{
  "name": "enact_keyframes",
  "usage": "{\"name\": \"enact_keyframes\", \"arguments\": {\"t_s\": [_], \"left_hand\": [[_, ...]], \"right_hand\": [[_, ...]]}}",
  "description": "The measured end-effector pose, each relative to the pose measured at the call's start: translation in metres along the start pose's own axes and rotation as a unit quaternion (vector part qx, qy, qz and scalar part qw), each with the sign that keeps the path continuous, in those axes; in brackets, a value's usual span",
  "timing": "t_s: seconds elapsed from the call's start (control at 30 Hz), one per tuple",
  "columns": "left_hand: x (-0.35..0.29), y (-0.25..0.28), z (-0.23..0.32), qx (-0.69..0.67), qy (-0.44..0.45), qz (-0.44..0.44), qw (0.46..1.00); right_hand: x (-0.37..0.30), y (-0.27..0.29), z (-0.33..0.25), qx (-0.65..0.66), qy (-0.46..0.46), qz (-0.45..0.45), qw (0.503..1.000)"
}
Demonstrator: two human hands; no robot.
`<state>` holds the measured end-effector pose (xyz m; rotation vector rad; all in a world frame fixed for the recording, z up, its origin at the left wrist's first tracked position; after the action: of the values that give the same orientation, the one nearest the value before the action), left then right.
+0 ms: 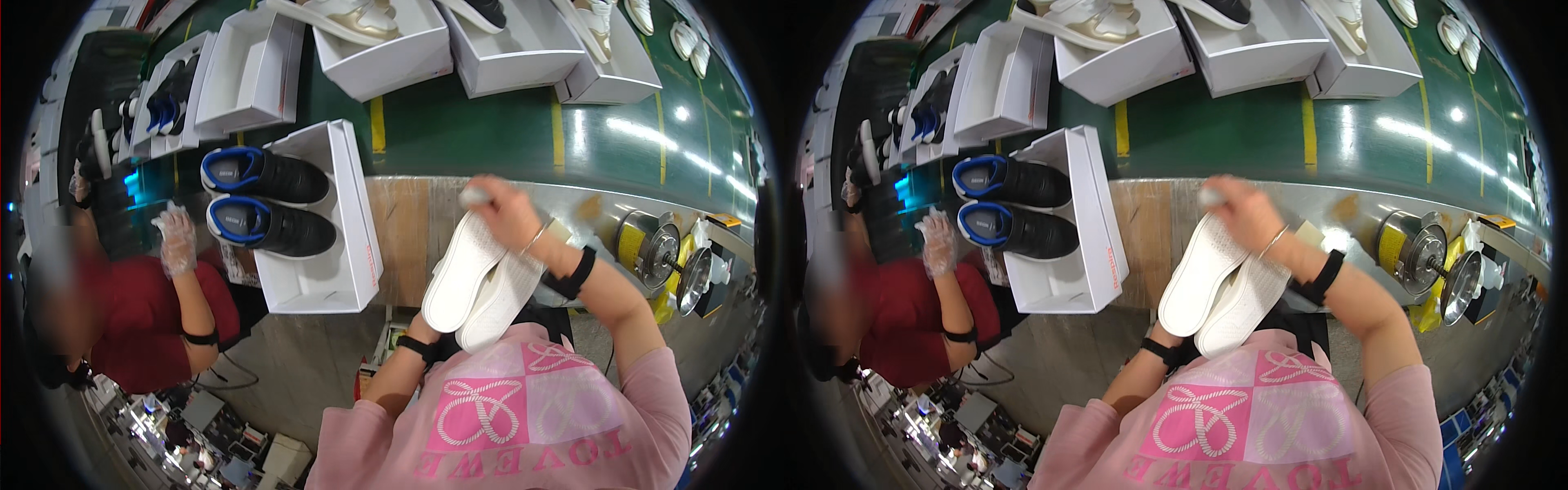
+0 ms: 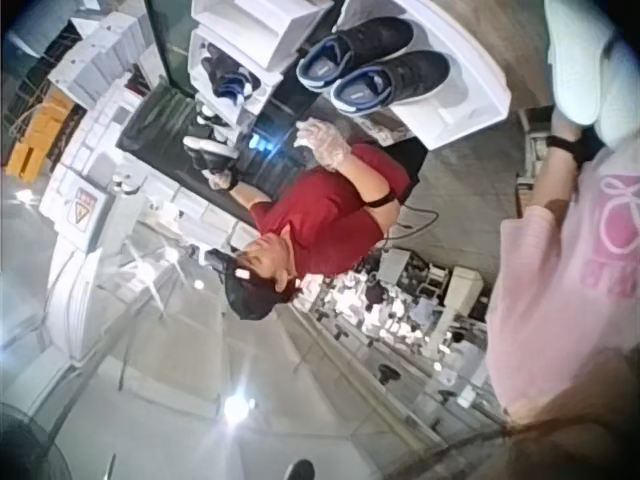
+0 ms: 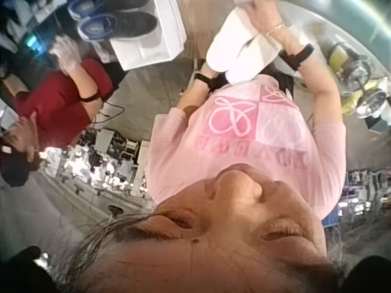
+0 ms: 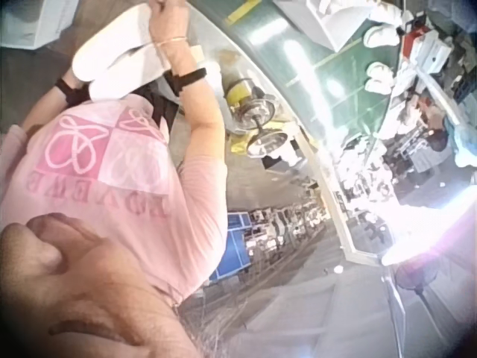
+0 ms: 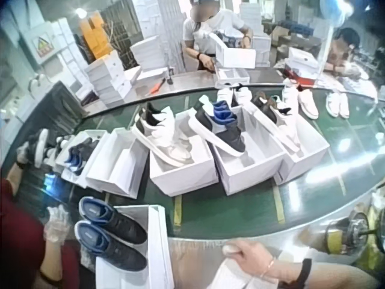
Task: The worker inspects the soles of shoes and wipes them with a cleaning cloth before placing them into boxes on a conveyor belt.
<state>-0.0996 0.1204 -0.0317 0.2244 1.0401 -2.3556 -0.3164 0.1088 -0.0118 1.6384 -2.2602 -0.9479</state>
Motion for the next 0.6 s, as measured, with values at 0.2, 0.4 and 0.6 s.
{"name": "enact_keyframes", "arguments": {"t_s": [0.2, 0.4, 0.6], "left_hand": [[0.000, -0.003, 0.006, -0.108, 0.011, 0.027, 0.994], [0.003, -0.012, 0.026, -0.102, 0.056, 0.072, 0.991], [0.001, 0.002, 0.006, 0.070, 0.021, 0.043, 0.996]], "right_hand": [[-0.020, -0.018, -0.034, -0.021, 0.160, -0.013, 0.987], [-0.077, -0.029, -0.085, 0.051, 0.420, -0.122, 0.898], [-0.040, -0.010, -0.038, -0.018, 0.216, 0.014, 0.976]]}}
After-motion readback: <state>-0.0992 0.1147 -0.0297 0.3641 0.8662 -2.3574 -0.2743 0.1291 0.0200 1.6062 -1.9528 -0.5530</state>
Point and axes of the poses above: each hand's wrist, its own x-axis towards the middle knuckle, its own y-axis out of the back of the hand, z = x × y, the point moved 2 cm from there along x, towards the middle knuckle, and after that the axes turned 10 degrees about -x, right-handed, at the moved point
